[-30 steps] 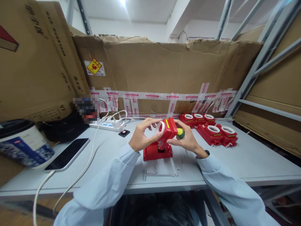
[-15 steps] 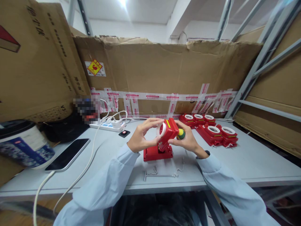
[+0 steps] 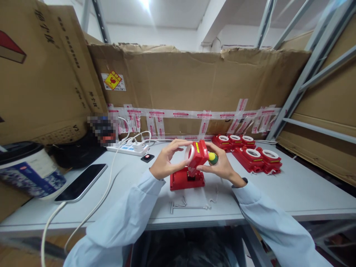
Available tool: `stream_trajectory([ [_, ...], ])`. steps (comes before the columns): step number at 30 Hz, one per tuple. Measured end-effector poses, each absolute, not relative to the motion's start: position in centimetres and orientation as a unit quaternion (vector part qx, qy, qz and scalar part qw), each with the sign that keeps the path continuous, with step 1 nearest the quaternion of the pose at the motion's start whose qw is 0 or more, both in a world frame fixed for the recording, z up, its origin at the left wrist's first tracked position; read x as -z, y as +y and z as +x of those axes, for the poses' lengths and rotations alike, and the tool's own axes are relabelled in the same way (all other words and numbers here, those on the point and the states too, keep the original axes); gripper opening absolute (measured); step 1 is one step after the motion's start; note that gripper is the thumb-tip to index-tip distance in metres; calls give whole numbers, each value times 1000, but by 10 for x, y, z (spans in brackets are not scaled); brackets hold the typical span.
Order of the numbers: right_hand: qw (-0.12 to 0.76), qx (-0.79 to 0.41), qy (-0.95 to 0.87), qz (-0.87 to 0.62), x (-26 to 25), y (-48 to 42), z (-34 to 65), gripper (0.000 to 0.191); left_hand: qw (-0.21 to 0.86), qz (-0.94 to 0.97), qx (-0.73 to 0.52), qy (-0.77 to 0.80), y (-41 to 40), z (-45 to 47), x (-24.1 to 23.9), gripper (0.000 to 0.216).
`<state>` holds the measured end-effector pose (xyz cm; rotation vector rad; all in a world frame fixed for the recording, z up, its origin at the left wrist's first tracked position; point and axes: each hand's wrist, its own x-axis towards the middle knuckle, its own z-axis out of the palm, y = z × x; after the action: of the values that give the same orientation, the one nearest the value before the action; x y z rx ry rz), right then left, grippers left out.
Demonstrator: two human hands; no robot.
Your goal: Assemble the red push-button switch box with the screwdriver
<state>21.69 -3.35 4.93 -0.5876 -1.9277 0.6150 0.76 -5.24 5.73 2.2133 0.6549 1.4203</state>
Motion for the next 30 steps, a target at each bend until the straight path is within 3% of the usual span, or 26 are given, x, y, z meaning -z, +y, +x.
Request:
stream_trajectory([
  [4, 498, -259, -792, -239, -48, -33, 216, 72, 227, 781, -519, 263, -53, 9, -55, 56],
  [8, 503, -250, -794, -232, -47, -32, 216, 74, 189, 785, -512, 292, -52, 11, -53, 47],
  [13, 503, -244, -794, -238, -48, -33, 217, 75, 224, 786, -517, 253, -48, 8, -53, 48],
  [23, 482, -249, -803, -246, -50, -30, 222, 58, 267, 800, -504, 187, -47, 6, -53, 55],
  [30, 430, -366, -788, -246, -49, -29, 221, 48, 146, 845, -484, 176, -49, 2, -54, 54],
])
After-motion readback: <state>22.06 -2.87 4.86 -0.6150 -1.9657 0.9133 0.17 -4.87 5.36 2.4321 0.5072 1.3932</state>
